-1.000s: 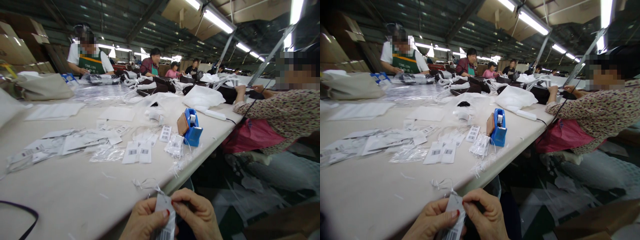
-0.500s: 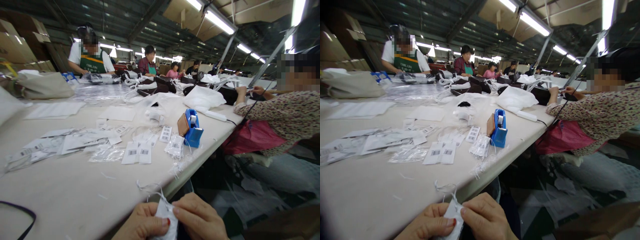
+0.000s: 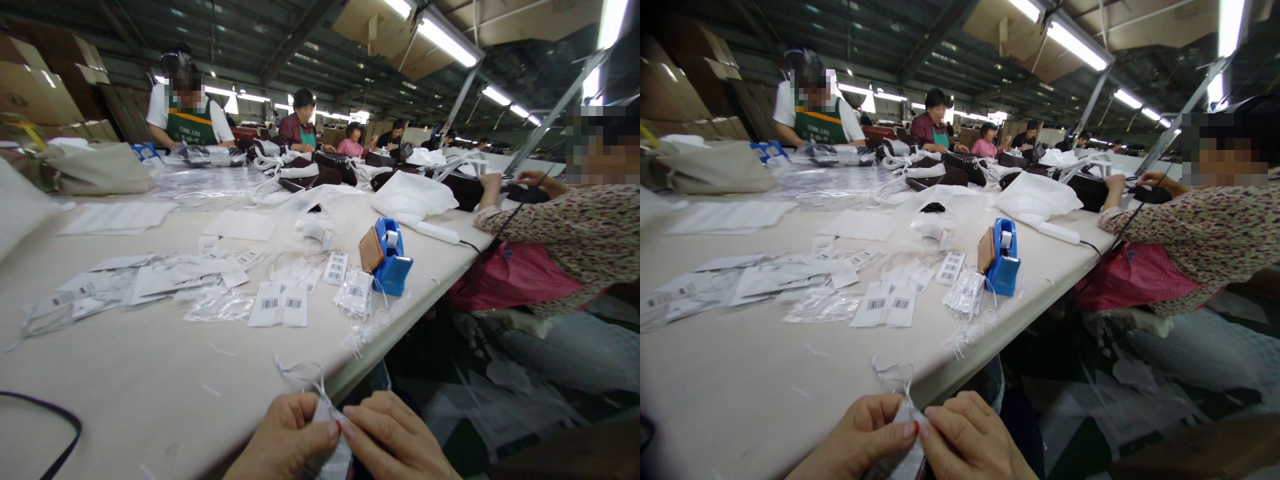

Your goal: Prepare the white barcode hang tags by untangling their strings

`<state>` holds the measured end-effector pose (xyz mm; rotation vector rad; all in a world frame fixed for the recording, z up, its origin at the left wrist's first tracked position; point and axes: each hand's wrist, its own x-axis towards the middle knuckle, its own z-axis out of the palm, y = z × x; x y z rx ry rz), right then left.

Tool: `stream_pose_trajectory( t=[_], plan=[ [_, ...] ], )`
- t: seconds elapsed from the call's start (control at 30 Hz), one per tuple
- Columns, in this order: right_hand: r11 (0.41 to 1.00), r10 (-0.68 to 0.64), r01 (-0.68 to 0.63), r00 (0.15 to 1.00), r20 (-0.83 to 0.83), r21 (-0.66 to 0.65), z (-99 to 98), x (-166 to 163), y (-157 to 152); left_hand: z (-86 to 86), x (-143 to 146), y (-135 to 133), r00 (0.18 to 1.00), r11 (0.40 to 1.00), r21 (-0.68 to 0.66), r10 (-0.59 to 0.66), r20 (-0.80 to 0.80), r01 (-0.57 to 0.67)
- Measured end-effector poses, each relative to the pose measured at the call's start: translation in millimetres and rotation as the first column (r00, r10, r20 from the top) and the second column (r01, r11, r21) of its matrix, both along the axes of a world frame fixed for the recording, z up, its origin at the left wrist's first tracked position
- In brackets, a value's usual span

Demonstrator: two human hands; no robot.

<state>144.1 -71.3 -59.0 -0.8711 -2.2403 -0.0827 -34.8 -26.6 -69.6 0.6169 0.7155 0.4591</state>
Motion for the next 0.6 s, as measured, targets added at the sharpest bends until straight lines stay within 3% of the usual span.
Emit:
stream_pose_trajectory(
  t=[0.13,0.33,0.43,0.6],
  plan=[
    [0.999,-0.017,0.016,0.999,0.030,0.037,12.2,-3,1,-1.3,-1,0,1.000,0.999,0.054,0.000,-0.002,0.000],
    [0.998,-0.032,0.038,0.992,0.124,-0.048,36.5,-8,-1,-2.0,-1,-1,0.999,0.997,0.078,0.023,-0.044,-0.019],
    [0.998,-0.020,0.026,0.994,0.109,-0.053,34.0,-8,1,-6.9,1,-2,0.997,0.996,0.085,0.042,-0.069,-0.036],
    [0.999,0.033,-0.035,0.998,-0.053,-0.029,11.3,-6,6,-7.1,0,-1,0.996,0.992,0.099,0.082,-0.040,-0.078]
  ],
)
